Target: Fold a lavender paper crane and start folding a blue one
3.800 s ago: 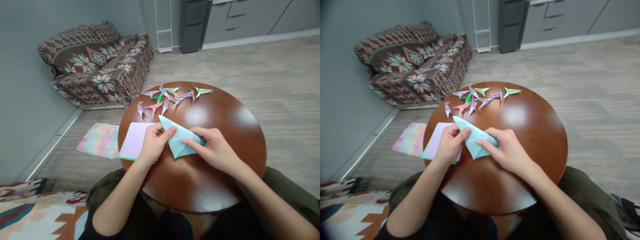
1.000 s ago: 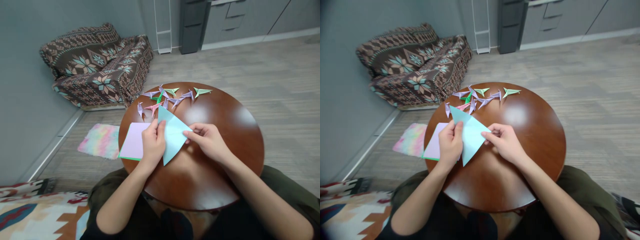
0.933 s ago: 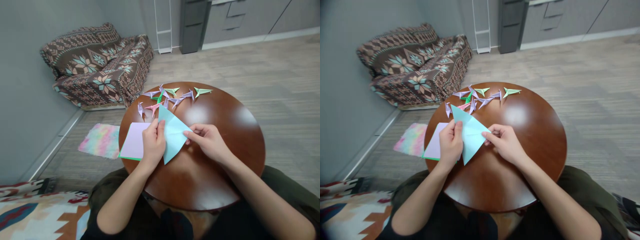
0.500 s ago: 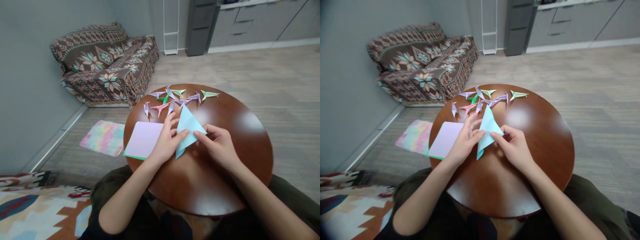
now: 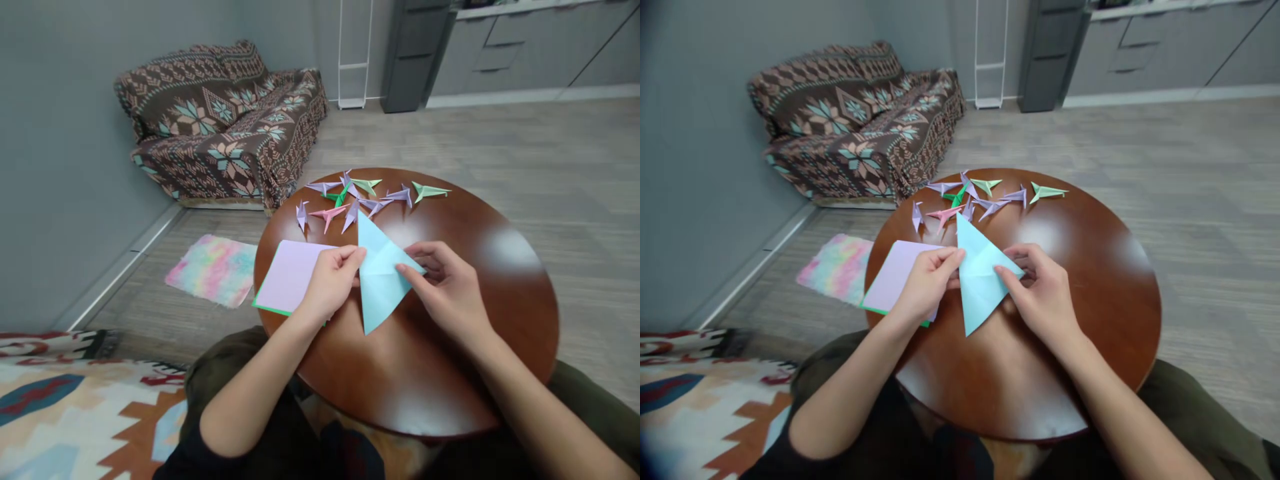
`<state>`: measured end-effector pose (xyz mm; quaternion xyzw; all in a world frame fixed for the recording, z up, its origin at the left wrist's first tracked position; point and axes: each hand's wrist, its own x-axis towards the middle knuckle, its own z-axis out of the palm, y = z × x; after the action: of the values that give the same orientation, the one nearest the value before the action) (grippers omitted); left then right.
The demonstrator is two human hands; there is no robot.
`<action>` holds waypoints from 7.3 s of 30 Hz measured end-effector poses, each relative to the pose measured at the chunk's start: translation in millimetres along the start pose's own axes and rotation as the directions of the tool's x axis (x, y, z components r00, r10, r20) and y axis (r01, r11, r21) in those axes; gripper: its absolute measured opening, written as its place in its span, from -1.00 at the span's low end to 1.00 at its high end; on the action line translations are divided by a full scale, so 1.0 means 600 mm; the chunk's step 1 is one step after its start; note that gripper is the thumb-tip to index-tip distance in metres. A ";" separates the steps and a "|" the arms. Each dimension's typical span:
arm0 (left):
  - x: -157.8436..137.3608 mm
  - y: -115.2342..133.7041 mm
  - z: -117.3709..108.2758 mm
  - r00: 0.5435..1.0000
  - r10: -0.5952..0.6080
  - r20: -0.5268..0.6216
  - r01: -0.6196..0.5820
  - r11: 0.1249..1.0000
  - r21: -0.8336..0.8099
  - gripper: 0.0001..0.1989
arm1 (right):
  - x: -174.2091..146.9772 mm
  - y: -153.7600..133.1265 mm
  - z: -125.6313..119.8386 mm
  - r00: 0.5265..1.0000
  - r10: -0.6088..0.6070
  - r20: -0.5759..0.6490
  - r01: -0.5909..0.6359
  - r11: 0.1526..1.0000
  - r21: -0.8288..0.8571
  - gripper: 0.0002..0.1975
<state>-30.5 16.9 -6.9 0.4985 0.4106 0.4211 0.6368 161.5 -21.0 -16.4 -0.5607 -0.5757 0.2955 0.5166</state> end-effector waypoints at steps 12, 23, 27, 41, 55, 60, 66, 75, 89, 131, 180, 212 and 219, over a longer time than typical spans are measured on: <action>-0.008 0.018 -0.004 0.959 0.060 0.276 -0.207 0.816 0.540 -0.62 | 0.016 -0.006 -0.021 0.951 0.137 0.277 -0.213 0.940 0.268 -0.78; -0.009 0.028 -0.010 0.929 -0.011 0.369 -0.178 0.863 0.473 -0.67 | 0.020 -0.011 -0.034 0.983 0.060 0.171 -0.081 0.990 0.117 -0.87; -0.003 0.025 -0.017 0.950 0.007 0.313 -0.161 0.868 0.470 -0.66 | 0.028 0.005 -0.036 0.994 0.100 0.049 -0.109 0.971 0.212 -0.83; -0.003 0.008 -0.002 0.997 0.067 0.034 -0.072 0.974 0.213 -0.77 | -0.009 -0.038 -0.010 0.975 0.145 0.170 -0.118 0.981 -0.156 -0.64; -0.017 0.005 0.038 0.996 -0.082 0.036 0.090 0.900 -0.427 -0.67 | -0.022 -0.043 -0.002 0.992 0.125 0.024 -0.120 0.984 -0.132 -0.75; -0.027 0.017 0.050 0.989 -0.147 0.014 0.129 0.815 -0.564 -0.69 | -0.029 -0.046 0.007 0.989 0.022 -0.146 -0.044 0.988 -0.150 -0.81; -0.035 0.018 0.056 0.993 -0.103 0.052 0.113 0.782 -0.613 -0.67 | -0.041 -0.052 0.017 0.978 -0.083 -0.192 0.057 0.989 -0.138 -0.83; -0.026 0.020 0.056 0.968 -0.245 0.058 0.213 0.675 -0.707 -0.65 | -0.041 -0.023 0.015 0.782 -0.622 -0.034 0.563 0.730 -0.387 -0.80; -0.025 0.026 0.027 0.972 -0.188 0.142 0.232 0.874 -0.427 -0.68 | -0.037 -0.037 0.002 0.597 -0.686 0.415 0.800 0.549 -0.243 -0.80; -0.023 0.049 -0.016 0.973 0.086 0.214 -0.174 0.883 0.437 -0.71 | 0.001 -0.036 -0.054 0.977 0.056 0.205 -0.072 0.995 0.072 -0.68; -0.035 0.072 -0.017 0.963 0.159 0.219 -0.243 0.863 0.442 -0.86 | -0.006 -0.044 -0.045 0.990 0.058 0.129 -0.085 0.973 0.213 -0.91; -0.036 0.059 -0.006 0.976 0.160 0.148 -0.204 0.910 0.362 -0.88 | -0.016 -0.040 -0.032 0.966 0.153 0.210 -0.199 0.954 0.223 -0.86; -0.043 0.063 0.000 0.982 0.162 0.099 -0.188 0.906 0.379 -0.87 | -0.025 -0.044 -0.029 0.964 0.196 0.182 -0.237 0.941 0.243 -0.85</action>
<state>-43.3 -1.7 32.9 0.6626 0.4180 0.3708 0.4987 166.6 -44.6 8.9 -0.5226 -0.5044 0.4670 0.5044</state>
